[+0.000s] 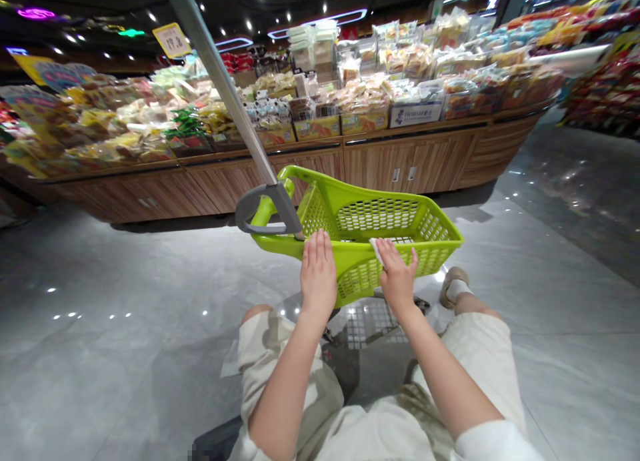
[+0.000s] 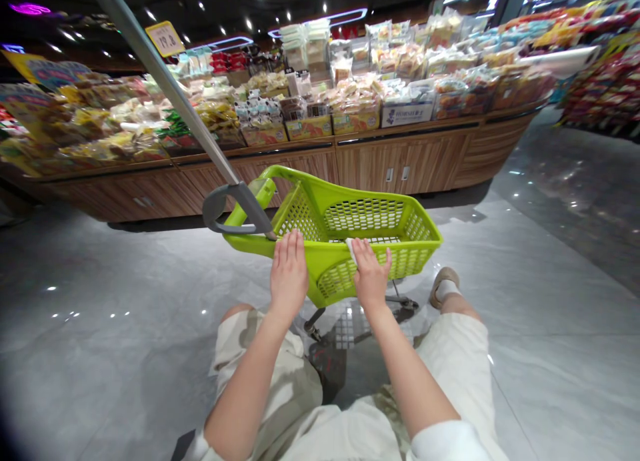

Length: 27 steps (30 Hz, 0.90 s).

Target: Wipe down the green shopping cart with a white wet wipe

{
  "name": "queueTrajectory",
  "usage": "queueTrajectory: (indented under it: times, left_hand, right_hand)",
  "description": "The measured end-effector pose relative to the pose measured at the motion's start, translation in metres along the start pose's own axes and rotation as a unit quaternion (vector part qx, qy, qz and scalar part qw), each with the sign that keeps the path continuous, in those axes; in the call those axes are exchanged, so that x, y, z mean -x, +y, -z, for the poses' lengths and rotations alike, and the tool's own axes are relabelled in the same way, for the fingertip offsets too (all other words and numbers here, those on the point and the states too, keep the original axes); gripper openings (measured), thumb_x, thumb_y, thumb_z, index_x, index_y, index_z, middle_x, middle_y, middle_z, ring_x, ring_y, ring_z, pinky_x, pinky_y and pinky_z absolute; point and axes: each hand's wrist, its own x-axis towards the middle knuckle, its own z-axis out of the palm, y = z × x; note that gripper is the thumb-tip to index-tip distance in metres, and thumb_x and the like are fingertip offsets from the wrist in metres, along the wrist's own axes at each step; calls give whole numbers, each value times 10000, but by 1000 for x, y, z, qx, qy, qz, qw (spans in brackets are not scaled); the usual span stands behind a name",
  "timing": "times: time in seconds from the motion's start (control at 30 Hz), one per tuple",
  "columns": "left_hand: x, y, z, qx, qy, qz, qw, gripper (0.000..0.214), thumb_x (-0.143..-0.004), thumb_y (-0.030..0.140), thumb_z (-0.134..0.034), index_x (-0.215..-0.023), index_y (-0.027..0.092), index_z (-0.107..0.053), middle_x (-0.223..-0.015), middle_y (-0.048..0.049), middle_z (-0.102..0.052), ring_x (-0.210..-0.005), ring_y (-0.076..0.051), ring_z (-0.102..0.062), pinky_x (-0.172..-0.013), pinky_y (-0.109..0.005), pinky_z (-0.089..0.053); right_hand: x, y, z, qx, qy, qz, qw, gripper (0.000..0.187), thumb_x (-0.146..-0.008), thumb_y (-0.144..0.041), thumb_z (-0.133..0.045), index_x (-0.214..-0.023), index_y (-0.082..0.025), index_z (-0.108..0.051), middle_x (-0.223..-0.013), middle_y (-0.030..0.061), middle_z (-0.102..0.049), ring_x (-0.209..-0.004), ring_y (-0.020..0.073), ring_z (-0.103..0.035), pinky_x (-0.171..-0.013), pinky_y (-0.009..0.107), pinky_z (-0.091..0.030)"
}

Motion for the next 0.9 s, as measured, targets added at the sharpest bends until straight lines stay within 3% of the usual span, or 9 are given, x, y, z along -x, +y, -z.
queueTrajectory:
  times: [0.1,0.23,0.33,0.4,0.57,0.67,0.73,0.9]
  left_hand:
    - [2,4,2,7,0,2,1000,590,-896,31,-377,-1485,6,-360,-1566,-210,-377,-1477,-289,-319,-1220,-479,-303]
    - [2,6,4,-3,-11,12,1000,574,-914,59,-381,-1484,-5,-356,-1589,-212,-329,-1489,-285,-292,-1224,-468,-293]
    - [1,4,6,-3,-21,15,1000,571,-922,68,-373,-1490,11,-354,-1600,-198,-307,-1494,-272,-279,-1226,-456,-288]
    - [0,1,7,1,-27,13,1000,577,-922,64,-368,-1496,10,-342,-1606,-200,-290,-1500,-269,-263,-1228,-446,-283]
    - [3,-1,8,9,-15,2,1000,621,-891,10,-350,-1511,20,-314,-1609,-193,-285,-1506,-263,-243,-1228,-452,-280]
    - [5,0,7,10,-10,-1,1000,619,-886,7,-351,-1505,3,-318,-1605,-203,-289,-1504,-270,-247,-1229,-459,-279]
    - [6,2,5,11,-7,0,1000,620,-888,14,-355,-1507,8,-313,-1606,-206,-285,-1508,-268,-238,-1227,-467,-279]
    - [5,0,3,8,-6,12,1000,590,-917,75,-377,-1503,24,-331,-1598,-211,-307,-1503,-262,-257,-1222,-475,-288]
  right_hand:
    - [-3,-18,0,-2,12,-29,999,789,-739,14,-380,-1471,-275,-435,-1453,52,-557,-1380,208,-471,-1192,526,-89]
    - [-19,-79,-3,-70,-51,47,995,751,-756,12,-359,-1464,-226,-440,-1472,55,-537,-1398,162,-444,-1200,459,-118]
    - [-25,-98,-2,-100,-74,69,990,737,-757,12,-350,-1452,-213,-451,-1481,53,-525,-1401,145,-436,-1203,448,-108]
    - [-23,-86,1,-90,-78,70,990,778,-732,25,-352,-1464,-227,-433,-1483,52,-524,-1398,149,-441,-1204,469,-85]
    - [-3,-16,4,-22,-29,18,999,784,-730,13,-376,-1460,-266,-446,-1453,42,-558,-1385,185,-464,-1196,500,-102]
    - [1,-9,3,4,6,-33,999,758,-749,4,-379,-1454,-264,-456,-1450,53,-561,-1378,204,-474,-1191,518,-106]
    - [-2,-30,1,-6,-1,-35,999,766,-746,14,-374,-1462,-251,-445,-1454,62,-555,-1384,200,-466,-1191,515,-98]
    - [-19,-101,-2,-78,-68,44,994,721,-774,9,-374,-1455,-215,-448,-1472,71,-536,-1409,169,-428,-1200,465,-105]
